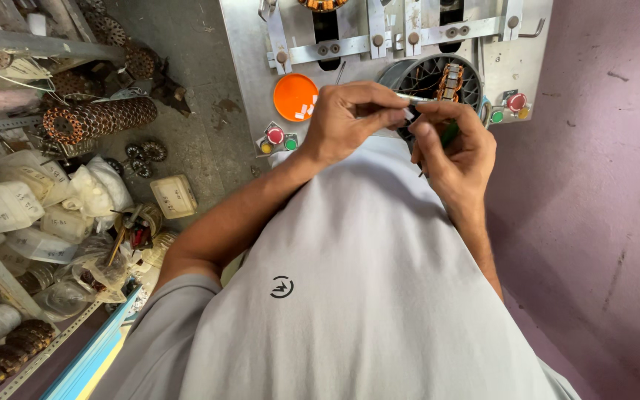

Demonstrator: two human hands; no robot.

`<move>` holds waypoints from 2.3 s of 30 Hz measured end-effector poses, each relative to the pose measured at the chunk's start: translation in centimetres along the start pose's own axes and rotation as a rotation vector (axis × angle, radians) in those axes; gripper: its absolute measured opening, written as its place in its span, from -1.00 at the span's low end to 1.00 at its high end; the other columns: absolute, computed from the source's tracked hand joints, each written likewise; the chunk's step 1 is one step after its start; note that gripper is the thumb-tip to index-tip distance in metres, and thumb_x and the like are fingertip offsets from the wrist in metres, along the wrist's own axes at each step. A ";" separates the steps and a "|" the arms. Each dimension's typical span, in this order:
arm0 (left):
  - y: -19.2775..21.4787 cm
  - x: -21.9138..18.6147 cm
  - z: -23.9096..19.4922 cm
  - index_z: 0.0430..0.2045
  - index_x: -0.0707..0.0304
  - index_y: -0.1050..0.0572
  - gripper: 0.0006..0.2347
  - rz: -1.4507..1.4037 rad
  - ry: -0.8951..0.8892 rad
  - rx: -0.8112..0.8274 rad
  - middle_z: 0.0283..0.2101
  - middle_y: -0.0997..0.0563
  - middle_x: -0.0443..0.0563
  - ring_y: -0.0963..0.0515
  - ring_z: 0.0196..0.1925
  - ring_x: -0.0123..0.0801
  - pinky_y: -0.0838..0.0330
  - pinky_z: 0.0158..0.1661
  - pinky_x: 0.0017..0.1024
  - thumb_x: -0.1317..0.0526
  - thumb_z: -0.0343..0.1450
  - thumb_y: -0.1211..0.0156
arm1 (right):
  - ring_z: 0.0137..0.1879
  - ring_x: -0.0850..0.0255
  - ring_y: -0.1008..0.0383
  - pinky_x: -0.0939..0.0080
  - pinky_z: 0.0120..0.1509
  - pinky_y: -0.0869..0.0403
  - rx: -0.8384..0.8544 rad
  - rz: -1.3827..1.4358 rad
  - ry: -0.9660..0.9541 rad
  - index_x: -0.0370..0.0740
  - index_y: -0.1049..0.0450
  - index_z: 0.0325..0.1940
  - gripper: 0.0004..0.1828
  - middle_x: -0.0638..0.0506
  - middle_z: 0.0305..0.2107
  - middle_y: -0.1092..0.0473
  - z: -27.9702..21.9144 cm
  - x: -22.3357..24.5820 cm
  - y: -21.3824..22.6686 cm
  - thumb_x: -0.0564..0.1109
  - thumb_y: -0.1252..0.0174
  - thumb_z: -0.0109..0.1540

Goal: The person inserts white insulating strips and uses a small screwdriver to tuck wires into the slots of a fan motor stator, working across several sections.

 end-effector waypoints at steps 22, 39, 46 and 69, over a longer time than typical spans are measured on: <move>-5.1 -5.3 1.2 -0.33 0.30 -0.45 -0.85 0.531 -0.293 0.060 -0.32 -0.60 0.03 -0.65 -0.27 -0.21 -0.52 -0.24 -0.31 0.50 0.35 -0.26 | -0.19 0.18 -0.45 0.27 -0.08 -0.44 -0.153 -0.522 0.356 -0.37 -0.33 -0.06 -0.84 -0.11 -0.24 -0.39 -1.2 2.3 0.7 -0.51 -0.09 0.39; -4.7 -4.6 1.1 -0.21 0.29 -0.56 -0.89 0.330 -0.220 0.144 -0.18 -0.65 -0.02 -0.70 -0.12 -0.34 -0.61 -0.05 -0.43 0.38 0.45 -0.36 | -0.30 0.39 -0.43 0.43 -0.20 -0.41 -0.131 -0.240 0.188 -0.36 -0.43 -0.12 -0.85 0.01 -0.28 -0.47 -1.1 1.0 3.2 -0.40 -0.28 0.32; -4.4 -3.8 0.7 -0.23 0.32 -0.57 -0.89 0.359 -0.217 0.102 -0.17 -0.66 0.02 -0.70 -0.11 -0.29 -0.61 -0.05 -0.40 0.40 0.43 -0.36 | -0.29 0.29 -0.46 0.33 -0.20 -0.41 -0.153 -0.461 0.351 -0.35 -0.46 -0.11 -0.79 -0.07 -0.22 -0.49 -1.3 2.0 2.4 -0.45 -0.33 0.26; 12.8 6.8 4.0 -0.39 0.32 -0.46 -0.62 1.268 -0.266 -0.415 -0.33 -0.53 0.16 -0.49 -0.23 0.06 -0.36 -0.22 -0.05 0.04 0.33 -0.57 | -0.26 0.30 -0.50 0.36 -0.19 -0.47 -0.325 -0.598 0.338 -0.35 -0.51 -0.12 -0.84 -0.03 -0.26 -0.49 -0.9 -0.9 4.7 -0.45 -0.36 0.34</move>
Point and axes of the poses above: each hand's wrist, its own z-axis towards the middle knuckle, its own y-axis out of the back of the hand, x = y × z, the point moved 9 cm from there along z, towards the middle knuckle
